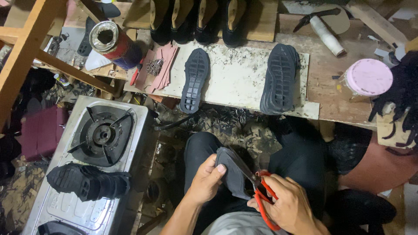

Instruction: The person sits on the floor of a shoe workshop and uses red-handled scissors to trim excess rubber from the edges of black shoe soles, working one sole at a time. Trimmed soles are placed on the workbench and later gathered into a stack.

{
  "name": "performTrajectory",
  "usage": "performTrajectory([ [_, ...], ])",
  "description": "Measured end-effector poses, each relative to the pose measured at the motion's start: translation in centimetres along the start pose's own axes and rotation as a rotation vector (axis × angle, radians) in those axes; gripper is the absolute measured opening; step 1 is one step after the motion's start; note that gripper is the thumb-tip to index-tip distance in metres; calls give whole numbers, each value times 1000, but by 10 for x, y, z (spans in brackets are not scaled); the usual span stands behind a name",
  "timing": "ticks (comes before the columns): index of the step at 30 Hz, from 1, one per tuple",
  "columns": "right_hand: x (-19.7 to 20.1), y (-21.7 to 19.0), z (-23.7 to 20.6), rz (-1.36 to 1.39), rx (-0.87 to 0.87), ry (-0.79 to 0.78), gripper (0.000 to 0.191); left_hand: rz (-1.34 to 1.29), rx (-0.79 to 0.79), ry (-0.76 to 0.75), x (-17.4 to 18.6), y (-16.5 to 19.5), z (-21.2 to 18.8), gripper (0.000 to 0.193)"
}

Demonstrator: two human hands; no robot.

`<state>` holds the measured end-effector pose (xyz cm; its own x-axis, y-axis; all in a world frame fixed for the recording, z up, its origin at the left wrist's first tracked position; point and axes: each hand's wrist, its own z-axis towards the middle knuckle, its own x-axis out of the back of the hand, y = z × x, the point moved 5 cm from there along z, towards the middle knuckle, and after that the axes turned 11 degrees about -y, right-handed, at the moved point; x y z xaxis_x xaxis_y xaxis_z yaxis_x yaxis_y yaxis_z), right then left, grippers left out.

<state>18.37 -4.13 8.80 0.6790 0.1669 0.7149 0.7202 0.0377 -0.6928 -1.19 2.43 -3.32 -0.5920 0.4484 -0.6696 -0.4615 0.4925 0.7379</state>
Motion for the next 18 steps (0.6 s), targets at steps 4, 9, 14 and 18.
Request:
performTrajectory([
  [4, 0, -3, 0, 52, 45, -24, 52, -19, 24, -8, -1, 0, -2, 35],
  [9, -6, 2, -3, 75, -57, -63, 56, 69, 15, -3, -3, 1, -2, 36],
  [14, -6, 4, -5, 90, -24, -40, 54, 67, 28, 6, -4, 0, 0, 37],
  [18, -3, 9, -11, 155, -7, -13, 41, 201, 24, -38, 0, 8, 0, 34],
])
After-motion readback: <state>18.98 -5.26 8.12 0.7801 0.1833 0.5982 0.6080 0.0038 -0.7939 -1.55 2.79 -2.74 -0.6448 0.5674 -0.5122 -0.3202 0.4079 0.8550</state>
